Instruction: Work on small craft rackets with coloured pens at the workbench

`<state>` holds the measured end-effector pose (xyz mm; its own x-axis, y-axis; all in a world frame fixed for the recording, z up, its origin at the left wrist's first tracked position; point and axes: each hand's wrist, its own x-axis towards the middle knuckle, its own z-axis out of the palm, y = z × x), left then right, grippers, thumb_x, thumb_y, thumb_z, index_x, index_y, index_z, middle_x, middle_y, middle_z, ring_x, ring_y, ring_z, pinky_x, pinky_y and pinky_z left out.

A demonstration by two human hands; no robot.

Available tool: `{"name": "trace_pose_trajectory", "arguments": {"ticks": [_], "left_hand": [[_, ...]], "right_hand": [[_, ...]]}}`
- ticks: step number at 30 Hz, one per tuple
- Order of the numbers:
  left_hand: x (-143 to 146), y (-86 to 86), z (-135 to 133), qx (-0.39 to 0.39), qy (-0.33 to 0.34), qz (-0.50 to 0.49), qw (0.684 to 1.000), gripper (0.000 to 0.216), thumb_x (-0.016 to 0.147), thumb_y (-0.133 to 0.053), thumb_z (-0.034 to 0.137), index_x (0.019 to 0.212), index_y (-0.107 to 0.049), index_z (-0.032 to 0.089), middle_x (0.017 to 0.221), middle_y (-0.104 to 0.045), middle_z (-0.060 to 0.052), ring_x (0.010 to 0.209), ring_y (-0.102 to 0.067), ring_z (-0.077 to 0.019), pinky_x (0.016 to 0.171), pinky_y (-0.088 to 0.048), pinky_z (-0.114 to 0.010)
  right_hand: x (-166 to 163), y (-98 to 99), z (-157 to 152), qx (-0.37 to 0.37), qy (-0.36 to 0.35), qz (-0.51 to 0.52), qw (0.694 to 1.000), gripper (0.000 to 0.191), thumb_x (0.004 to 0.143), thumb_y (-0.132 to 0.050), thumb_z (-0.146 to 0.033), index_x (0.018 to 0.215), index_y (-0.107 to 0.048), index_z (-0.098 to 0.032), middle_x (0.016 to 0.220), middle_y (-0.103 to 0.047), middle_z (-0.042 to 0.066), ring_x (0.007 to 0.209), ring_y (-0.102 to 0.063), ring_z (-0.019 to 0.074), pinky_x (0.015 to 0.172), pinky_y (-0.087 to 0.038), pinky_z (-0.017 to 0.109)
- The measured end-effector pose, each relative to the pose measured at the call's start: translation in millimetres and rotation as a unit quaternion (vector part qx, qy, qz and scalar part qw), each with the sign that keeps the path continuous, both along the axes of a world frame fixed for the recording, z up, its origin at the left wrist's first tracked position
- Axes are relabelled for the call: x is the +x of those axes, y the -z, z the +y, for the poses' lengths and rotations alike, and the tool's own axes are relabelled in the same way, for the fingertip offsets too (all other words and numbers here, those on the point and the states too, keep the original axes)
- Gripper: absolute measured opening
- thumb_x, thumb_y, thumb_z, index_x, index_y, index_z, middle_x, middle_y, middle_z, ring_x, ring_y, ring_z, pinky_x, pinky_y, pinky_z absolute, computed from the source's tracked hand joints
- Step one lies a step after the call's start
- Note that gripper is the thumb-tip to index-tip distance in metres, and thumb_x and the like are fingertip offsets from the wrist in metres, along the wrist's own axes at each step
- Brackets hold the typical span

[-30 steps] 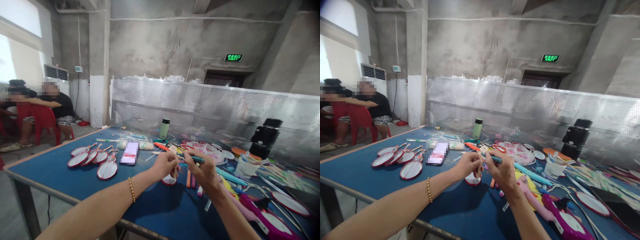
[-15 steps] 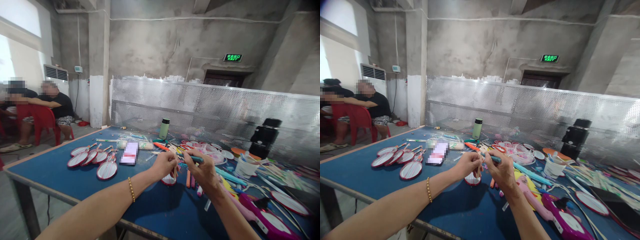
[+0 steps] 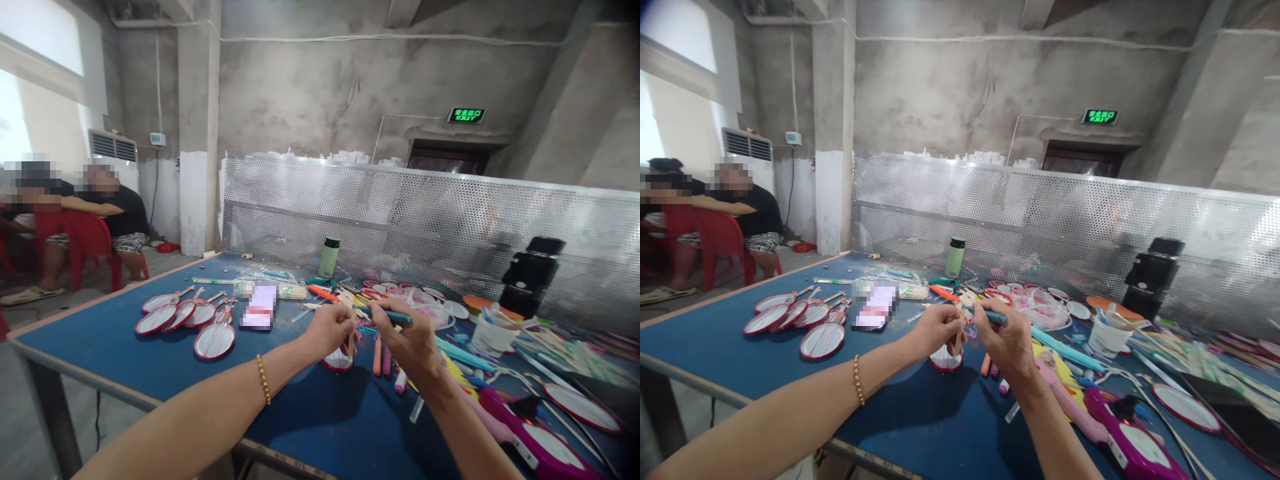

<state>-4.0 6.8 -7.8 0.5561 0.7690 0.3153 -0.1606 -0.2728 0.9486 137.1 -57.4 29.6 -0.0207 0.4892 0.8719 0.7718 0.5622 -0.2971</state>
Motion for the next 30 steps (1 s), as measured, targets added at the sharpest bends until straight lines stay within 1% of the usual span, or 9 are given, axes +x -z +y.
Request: {"name": "trace_pose_trajectory", "arguments": {"ticks": [5, 10, 16, 21, 25, 30], "left_hand": [[0.7, 0.2, 0.3, -0.001, -0.001, 0.0, 1.0, 0.013, 0.078, -0.053, 0.019, 0.066, -0.052, 0.017, 0.054, -0.061, 0.002, 0.039, -0.058, -0.0109, 0.04, -0.046, -0.02], [0.3, -0.1, 0.0, -0.004, -0.001, 0.001, 1.0, 0.012, 0.079, -0.051, 0.018, 0.067, -0.053, 0.016, 0.056, -0.063, 0.001, 0.04, -0.059, -0.0119, 0.041, -0.047, -0.022], [-0.4, -0.4, -0.4, -0.003, -0.001, -0.001, 1.0, 0.011, 0.08, -0.054, 0.02, 0.069, -0.054, 0.016, 0.055, -0.062, 0.002, 0.041, -0.06, -0.0111, 0.043, -0.047, -0.02], [-0.3, -0.1, -0.4, -0.004, 0.001, 0.0, 1.0, 0.012, 0.079, -0.053, 0.019, 0.067, -0.053, 0.016, 0.056, -0.062, 0.002, 0.041, -0.06, -0.011, 0.041, -0.047, -0.02], [-0.3, -0.2, -0.2, -0.003, 0.0, -0.001, 1.0, 0.013, 0.079, -0.053, 0.019, 0.067, -0.053, 0.016, 0.055, -0.062, 0.002, 0.04, -0.059, -0.011, 0.04, -0.047, -0.02], [0.2, -0.2, 0.3, -0.009, -0.001, -0.001, 1.0, 0.012, 0.079, -0.054, 0.02, 0.068, -0.054, 0.016, 0.055, -0.062, 0.002, 0.04, -0.059, -0.0105, 0.04, -0.047, -0.019]], "right_hand": [[0.0, -0.4, 1.2, 0.002, -0.005, -0.005, 1.0, 0.025, 0.088, -0.056, -0.032, 0.072, -0.068, -0.018, 0.064, -0.067, 0.001, 0.054, -0.058, 0.0119, 0.055, -0.045, 0.024], [-0.7, -1.4, -0.4, 0.006, 0.0, -0.002, 1.0, 0.026, 0.089, -0.056, -0.033, 0.072, -0.068, -0.018, 0.063, -0.067, 0.001, 0.053, -0.057, 0.0119, 0.053, -0.045, 0.024], [-0.9, 0.0, 0.2, 0.003, -0.004, -0.008, 1.0, 0.025, 0.088, -0.057, -0.033, 0.07, -0.067, -0.018, 0.062, -0.067, 0.001, 0.055, -0.059, 0.0127, 0.055, -0.046, 0.024], [-0.6, 0.6, 0.5, -0.002, -0.002, -0.001, 1.0, 0.025, 0.089, -0.055, -0.033, 0.074, -0.069, -0.018, 0.066, -0.069, 0.002, 0.057, -0.061, 0.0133, 0.055, -0.046, 0.024], [-0.1, 1.0, 1.3, -0.001, -0.003, -0.003, 1.0, 0.025, 0.089, -0.056, -0.033, 0.072, -0.067, -0.018, 0.065, -0.068, 0.002, 0.057, -0.06, 0.0131, 0.056, -0.047, 0.024], [0.8, 0.2, 0.8, 0.003, -0.002, 0.0, 1.0, 0.025, 0.089, -0.056, -0.033, 0.073, -0.068, -0.018, 0.065, -0.068, 0.002, 0.057, -0.059, 0.0131, 0.055, -0.046, 0.024]]}}
